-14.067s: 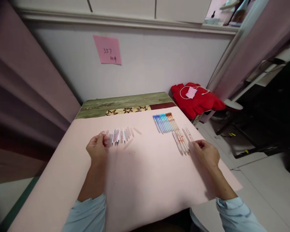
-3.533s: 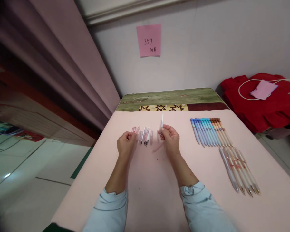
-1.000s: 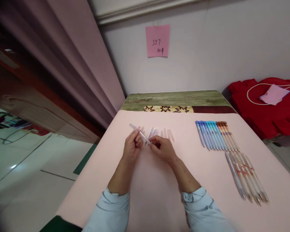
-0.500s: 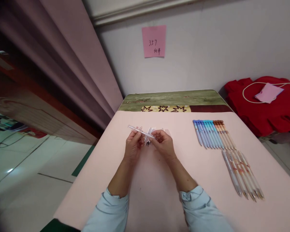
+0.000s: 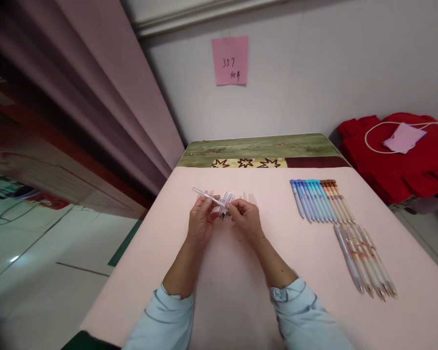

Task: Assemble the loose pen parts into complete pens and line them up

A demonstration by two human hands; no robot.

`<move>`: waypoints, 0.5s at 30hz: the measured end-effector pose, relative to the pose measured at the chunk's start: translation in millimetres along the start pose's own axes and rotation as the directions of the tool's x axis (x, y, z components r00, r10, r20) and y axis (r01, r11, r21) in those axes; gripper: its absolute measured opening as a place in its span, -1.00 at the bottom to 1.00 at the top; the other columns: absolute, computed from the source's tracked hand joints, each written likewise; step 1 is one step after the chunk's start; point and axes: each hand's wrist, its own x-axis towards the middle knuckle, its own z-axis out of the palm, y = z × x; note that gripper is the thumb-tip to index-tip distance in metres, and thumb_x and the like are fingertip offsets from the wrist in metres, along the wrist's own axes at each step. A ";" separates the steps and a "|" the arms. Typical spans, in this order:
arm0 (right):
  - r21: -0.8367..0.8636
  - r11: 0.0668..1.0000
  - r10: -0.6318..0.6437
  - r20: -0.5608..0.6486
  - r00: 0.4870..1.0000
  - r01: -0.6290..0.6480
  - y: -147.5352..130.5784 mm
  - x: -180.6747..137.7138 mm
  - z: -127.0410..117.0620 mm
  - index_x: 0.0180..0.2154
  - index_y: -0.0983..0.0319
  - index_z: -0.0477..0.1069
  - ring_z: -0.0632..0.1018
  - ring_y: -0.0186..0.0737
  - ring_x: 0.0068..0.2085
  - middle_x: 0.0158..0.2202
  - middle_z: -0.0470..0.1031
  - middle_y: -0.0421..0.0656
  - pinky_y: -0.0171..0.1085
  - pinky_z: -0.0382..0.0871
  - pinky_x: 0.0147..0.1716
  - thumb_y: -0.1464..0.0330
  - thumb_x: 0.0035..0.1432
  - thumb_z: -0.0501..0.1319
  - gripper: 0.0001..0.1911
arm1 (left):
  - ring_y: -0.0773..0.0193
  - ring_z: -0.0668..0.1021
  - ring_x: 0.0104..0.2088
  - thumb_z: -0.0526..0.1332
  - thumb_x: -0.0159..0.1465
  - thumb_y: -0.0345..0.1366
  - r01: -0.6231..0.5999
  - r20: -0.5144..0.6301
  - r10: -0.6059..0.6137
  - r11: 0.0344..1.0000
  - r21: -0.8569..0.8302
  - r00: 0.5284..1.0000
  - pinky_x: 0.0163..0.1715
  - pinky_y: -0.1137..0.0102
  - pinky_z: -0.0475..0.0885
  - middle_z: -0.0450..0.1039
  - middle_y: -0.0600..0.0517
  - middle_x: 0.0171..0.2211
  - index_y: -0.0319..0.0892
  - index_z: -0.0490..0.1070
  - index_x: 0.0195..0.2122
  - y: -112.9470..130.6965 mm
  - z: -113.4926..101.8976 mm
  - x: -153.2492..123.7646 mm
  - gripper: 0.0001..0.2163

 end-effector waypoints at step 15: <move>-0.161 0.983 -0.090 0.000 0.996 0.089 3.9 -1.0 0.5 -0.40 0.20 0.46 0.35 -0.34 -0.59 -0.62 0.35 -0.27 -0.35 0.25 -0.58 0.02 0.17 0.23 -0.63 | 0.34 0.60 -0.31 0.45 0.05 -0.26 -0.007 -0.032 0.005 0.996 -0.091 0.999 -0.27 0.45 0.52 0.56 -0.02 -0.29 -0.23 0.37 -0.38 -2.1 2.8 1.7 -0.73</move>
